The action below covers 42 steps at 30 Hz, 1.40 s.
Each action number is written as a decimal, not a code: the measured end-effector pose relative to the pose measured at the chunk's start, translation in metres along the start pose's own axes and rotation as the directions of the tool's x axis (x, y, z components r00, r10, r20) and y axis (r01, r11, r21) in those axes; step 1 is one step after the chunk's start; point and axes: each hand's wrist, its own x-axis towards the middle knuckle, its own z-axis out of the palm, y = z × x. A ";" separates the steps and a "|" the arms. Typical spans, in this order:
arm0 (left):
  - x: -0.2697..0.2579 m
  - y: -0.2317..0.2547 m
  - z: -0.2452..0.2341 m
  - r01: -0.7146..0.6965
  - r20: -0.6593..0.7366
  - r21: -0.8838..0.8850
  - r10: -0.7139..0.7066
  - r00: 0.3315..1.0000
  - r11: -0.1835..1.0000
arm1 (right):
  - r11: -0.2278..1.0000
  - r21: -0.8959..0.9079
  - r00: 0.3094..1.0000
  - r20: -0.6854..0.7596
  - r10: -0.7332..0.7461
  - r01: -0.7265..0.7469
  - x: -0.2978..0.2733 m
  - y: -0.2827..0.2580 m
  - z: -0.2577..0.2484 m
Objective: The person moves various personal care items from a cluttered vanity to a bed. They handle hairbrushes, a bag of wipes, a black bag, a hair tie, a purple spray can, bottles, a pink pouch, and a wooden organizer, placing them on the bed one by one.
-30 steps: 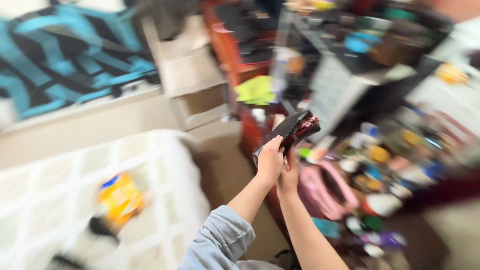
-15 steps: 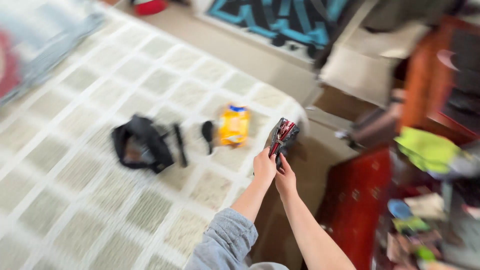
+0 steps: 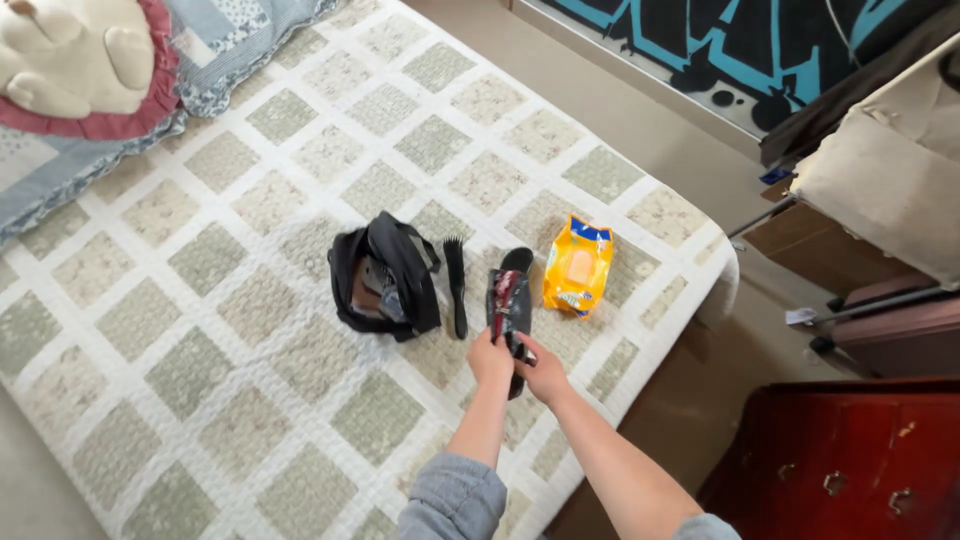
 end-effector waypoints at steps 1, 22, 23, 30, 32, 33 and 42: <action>0.011 0.011 -0.009 -0.005 0.004 0.001 0.005 1.000 1.000 | 1.000 0.003 1.000 -0.006 0.001 -0.001 0.007 -0.014 0.002; 0.038 0.009 0.006 -0.027 0.114 -0.103 0.039 0.993 0.994 | 1.000 0.016 1.000 -0.003 0.000 0.000 0.014 -0.048 -0.044; 0.039 0.008 0.010 -0.036 0.114 -0.091 0.046 0.992 0.995 | 1.000 0.013 1.000 -0.007 -0.004 0.004 0.010 -0.049 -0.045; 0.015 0.021 0.035 -0.107 0.202 -0.085 0.123 0.972 0.991 | 0.972 0.230 0.994 -0.093 0.063 -0.041 -0.041 -0.036 -0.079; -0.013 0.043 0.042 -0.169 0.265 -0.088 0.187 0.946 0.982 | 0.958 0.286 0.985 -0.158 0.071 -0.023 -0.033 0.012 -0.090; -0.026 0.056 0.047 -0.208 0.307 -0.094 0.227 0.924 0.974 | 0.946 0.325 0.978 -0.194 0.073 -0.006 -0.027 0.035 -0.098; -0.197 0.123 0.127 -0.497 0.638 -0.111 0.445 0.629 0.861 | 0.800 0.570 0.782 -0.579 0.231 0.186 -0.200 0.070 -0.208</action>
